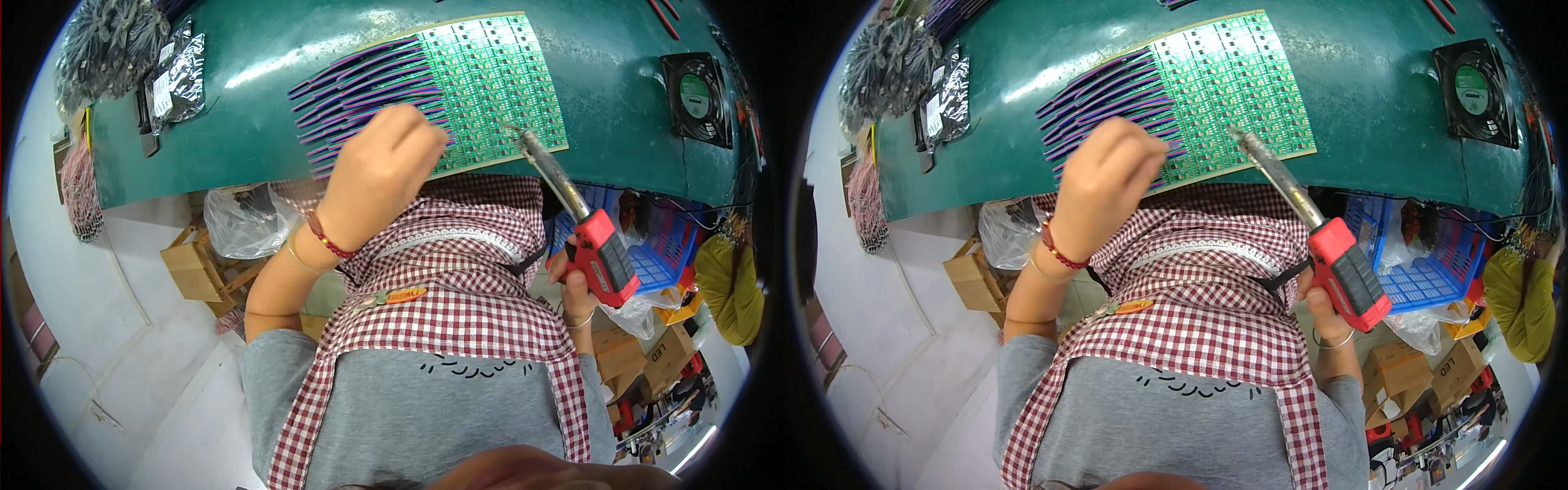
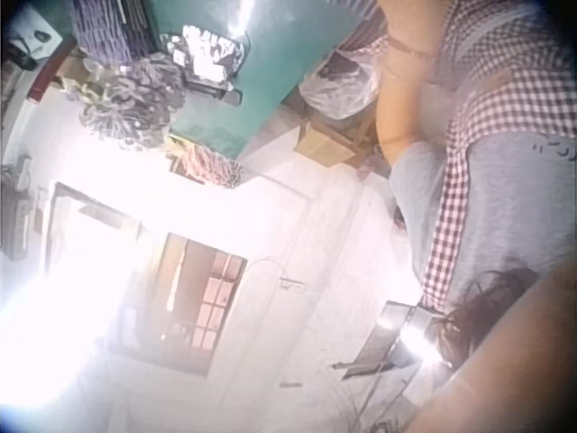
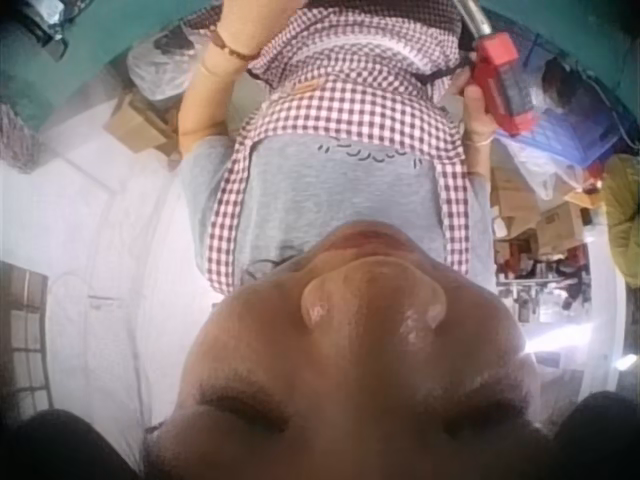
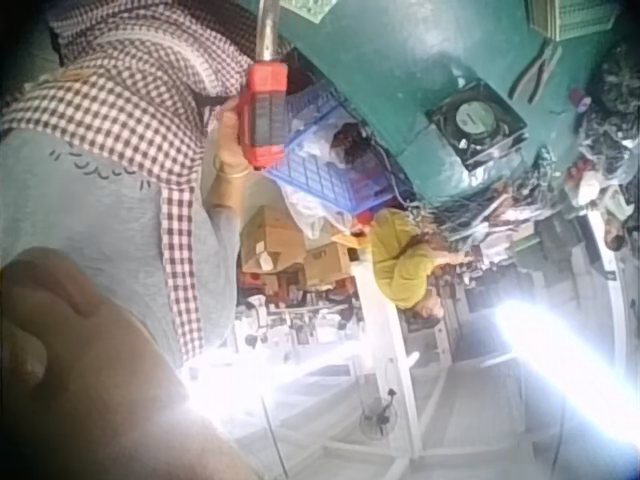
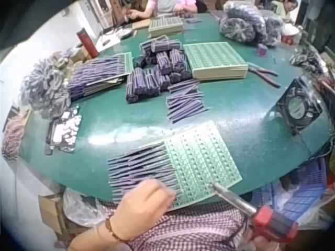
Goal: The person positions wire bundles onto a circuit board and solders them into place using a soldering tool.
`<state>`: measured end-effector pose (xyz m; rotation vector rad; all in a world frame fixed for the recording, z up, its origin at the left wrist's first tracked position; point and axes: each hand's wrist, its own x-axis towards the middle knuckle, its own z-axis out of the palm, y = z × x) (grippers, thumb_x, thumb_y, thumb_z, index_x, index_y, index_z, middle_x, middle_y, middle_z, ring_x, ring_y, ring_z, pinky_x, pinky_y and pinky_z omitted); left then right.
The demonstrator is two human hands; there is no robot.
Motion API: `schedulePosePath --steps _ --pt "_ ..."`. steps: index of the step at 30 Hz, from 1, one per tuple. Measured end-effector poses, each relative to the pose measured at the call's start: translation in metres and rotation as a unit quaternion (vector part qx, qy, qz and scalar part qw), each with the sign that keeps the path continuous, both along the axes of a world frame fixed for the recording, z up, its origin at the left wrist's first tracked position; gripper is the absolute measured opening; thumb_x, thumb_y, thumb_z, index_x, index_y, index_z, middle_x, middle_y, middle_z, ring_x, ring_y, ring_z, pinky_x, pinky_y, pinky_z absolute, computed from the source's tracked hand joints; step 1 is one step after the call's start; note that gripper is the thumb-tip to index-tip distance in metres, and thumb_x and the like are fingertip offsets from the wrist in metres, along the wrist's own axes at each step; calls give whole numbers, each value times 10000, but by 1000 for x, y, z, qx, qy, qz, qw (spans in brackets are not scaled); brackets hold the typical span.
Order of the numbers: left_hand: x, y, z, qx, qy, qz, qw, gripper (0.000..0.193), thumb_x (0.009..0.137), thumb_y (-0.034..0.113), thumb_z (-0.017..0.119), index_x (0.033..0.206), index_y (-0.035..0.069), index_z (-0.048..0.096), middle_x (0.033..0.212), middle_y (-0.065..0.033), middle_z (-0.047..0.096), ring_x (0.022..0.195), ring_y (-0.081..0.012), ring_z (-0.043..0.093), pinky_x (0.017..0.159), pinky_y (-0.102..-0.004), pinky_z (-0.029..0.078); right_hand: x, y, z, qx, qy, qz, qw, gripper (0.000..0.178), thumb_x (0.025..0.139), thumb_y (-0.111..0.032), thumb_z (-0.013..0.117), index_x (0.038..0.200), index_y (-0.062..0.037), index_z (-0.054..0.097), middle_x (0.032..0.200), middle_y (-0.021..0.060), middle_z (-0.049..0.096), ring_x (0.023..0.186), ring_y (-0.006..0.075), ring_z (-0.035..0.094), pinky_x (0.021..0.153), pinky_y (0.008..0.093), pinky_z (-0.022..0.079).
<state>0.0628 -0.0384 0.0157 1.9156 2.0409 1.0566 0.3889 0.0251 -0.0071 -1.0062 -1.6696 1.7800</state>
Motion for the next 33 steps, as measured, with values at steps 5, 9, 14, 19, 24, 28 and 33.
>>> schedulePosePath --steps 5,9,14,19,24,28,33 --pt "10 -9 -17 -20 13 -18 1000 148 742 12 755 854 37 663 815 -72 587 750 -239 599 649 -349 500 14 -3 -14 27 -50 79 995 675 922 -488 630 1346 14 475 677 53 550 606 137 514 603 315 432" --pt "11 -8 -23 -9 22 -16 1000 147 742 13 755 852 37 660 800 -70 567 718 -224 584 619 -340 491 8 -6 -13 40 -82 70 993 193 797 -225 718 872 -52 677 675 30 643 594 191 617 588 316 482" --pt "9 -8 -25 -6 27 -22 999 143 745 15 749 851 34 655 798 -67 559 694 -213 574 591 -331 481 15 -10 -25 87 -104 64 989 156 787 -181 695 862 -46 679 718 51 653 623 221 624 585 331 477" --pt "9 -8 -25 -7 33 -30 999 146 742 16 744 853 34 651 793 -65 551 680 -207 564 575 -327 472 11 -8 -24 83 -97 66 990 173 768 -156 694 885 -28 683 778 91 662 631 262 623 579 343 480" --pt "10 -8 -25 -8 33 -26 999 142 742 18 741 848 37 650 791 -64 548 683 -206 565 574 -328 471 13 -10 -25 136 -146 89 976 175 771 -156 692 884 -23 681 786 96 657 616 273 613 566 348 478" --pt "9 -8 -25 -9 36 -29 999 136 746 24 740 848 42 652 790 -63 543 693 -208 566 587 -329 472 10 -8 -18 137 -108 64 983 179 794 -180 690 877 -22 677 763 99 650 609 275 617 549 347 476" --pt "9 -8 -25 -15 35 -26 999 137 747 27 742 851 44 655 787 -63 538 696 -214 563 596 -333 473 9 -8 -17 120 -89 71 986 208 828 -235 691 864 -31 676 741 90 646 613 273 628 549 346 485"
